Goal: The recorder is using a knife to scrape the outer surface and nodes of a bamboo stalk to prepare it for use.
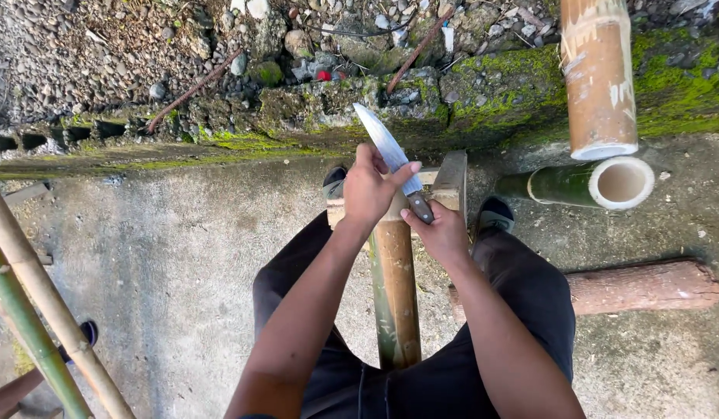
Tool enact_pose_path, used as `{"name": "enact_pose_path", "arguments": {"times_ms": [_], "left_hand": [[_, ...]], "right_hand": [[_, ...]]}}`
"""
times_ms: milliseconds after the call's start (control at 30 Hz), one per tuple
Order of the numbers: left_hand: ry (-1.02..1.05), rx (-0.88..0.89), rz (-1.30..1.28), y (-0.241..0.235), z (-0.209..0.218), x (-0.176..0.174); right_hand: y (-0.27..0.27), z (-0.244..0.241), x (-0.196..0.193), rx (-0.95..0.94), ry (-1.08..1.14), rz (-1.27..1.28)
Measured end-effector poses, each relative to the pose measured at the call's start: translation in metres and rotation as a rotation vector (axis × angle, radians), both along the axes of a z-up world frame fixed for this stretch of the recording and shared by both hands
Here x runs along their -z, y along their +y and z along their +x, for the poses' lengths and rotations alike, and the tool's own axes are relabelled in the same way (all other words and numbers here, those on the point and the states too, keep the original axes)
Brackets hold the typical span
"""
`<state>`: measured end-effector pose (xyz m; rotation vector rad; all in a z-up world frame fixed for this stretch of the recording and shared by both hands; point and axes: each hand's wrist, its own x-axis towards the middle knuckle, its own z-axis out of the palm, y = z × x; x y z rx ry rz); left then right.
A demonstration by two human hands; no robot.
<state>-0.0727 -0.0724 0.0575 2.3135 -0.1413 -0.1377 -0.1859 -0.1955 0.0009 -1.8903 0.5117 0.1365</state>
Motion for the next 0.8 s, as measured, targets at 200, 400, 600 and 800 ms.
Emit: {"name": "enact_pose_path", "arguments": {"times_ms": [200,400,600,800], "left_hand": [[0.055,-0.072,-0.06,-0.01,0.013,-0.014],[-0.206,-0.36,-0.289,0.057,0.091,0.029],[-0.11,-0.406,-0.283,0.088,0.103,-0.016],[-0.061,0.16,-0.329,0.024,0.022,-0.007]], "right_hand": [[0.0,0.002,-0.008,0.007,-0.033,0.0],[-0.001,-0.001,-0.004,-0.002,-0.029,0.006],[-0.004,0.001,-0.008,0.0,-0.015,-0.027],[-0.002,-0.001,-0.005,0.02,-0.063,-0.006]]}}
